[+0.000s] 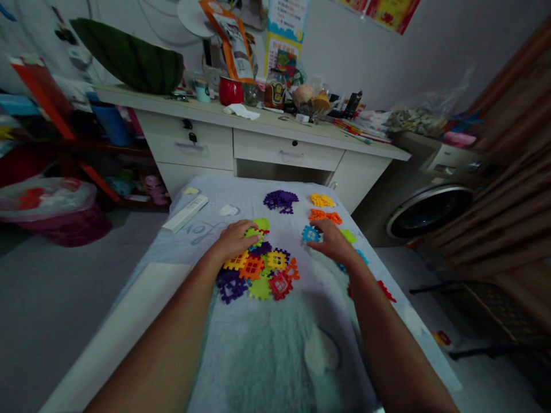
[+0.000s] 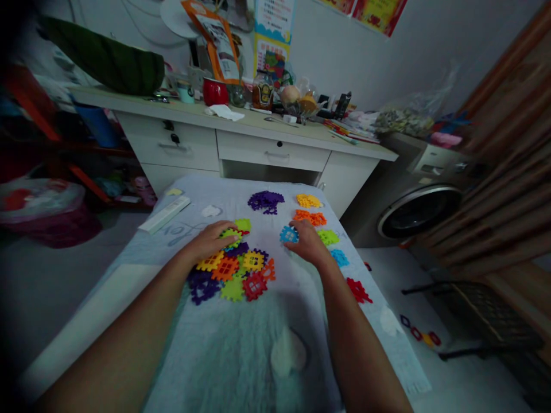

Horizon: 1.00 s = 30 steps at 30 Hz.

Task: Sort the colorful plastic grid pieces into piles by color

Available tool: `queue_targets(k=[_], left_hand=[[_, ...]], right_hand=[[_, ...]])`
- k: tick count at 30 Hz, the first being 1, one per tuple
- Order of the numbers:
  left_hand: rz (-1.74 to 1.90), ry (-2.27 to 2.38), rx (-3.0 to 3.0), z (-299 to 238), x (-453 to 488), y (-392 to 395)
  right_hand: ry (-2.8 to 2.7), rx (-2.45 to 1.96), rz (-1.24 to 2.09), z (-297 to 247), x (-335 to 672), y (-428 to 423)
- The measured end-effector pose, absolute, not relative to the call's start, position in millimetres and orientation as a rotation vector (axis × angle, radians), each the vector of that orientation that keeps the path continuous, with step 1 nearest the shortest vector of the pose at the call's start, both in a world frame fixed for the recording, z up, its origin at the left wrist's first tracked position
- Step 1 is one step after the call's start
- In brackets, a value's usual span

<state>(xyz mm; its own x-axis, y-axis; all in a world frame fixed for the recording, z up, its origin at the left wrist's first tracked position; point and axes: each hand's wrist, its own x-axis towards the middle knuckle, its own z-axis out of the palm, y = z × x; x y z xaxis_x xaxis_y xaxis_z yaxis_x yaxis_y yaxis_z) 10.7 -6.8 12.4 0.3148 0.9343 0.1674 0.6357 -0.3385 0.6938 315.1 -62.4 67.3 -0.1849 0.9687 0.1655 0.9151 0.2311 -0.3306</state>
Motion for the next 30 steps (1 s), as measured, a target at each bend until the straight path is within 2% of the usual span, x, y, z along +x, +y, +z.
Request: queue_targets(k=[5, 10, 21, 30], left_hand=[[0.665, 1.412, 2.162, 5.8, 13.3, -3.7], [0.618, 1.381, 2.201, 10.1, 19.5, -10.2], [0.542, 1.37, 2.277, 21.4, 27.3, -16.9], [0.642, 1.161, 1.99, 22.2, 25.7, -15.3]], right_hand=[[-2.018, -1.944, 0.097, 85.6, 376.6, -90.6], [-2.018, -2.096, 0.096, 75.2, 401.5, -115.1], [-2.13, -2.366, 0.02, 57.1, 384.0, -132.9], [-2.142, -2.169, 0.05, 69.1, 345.4, -119.5]])
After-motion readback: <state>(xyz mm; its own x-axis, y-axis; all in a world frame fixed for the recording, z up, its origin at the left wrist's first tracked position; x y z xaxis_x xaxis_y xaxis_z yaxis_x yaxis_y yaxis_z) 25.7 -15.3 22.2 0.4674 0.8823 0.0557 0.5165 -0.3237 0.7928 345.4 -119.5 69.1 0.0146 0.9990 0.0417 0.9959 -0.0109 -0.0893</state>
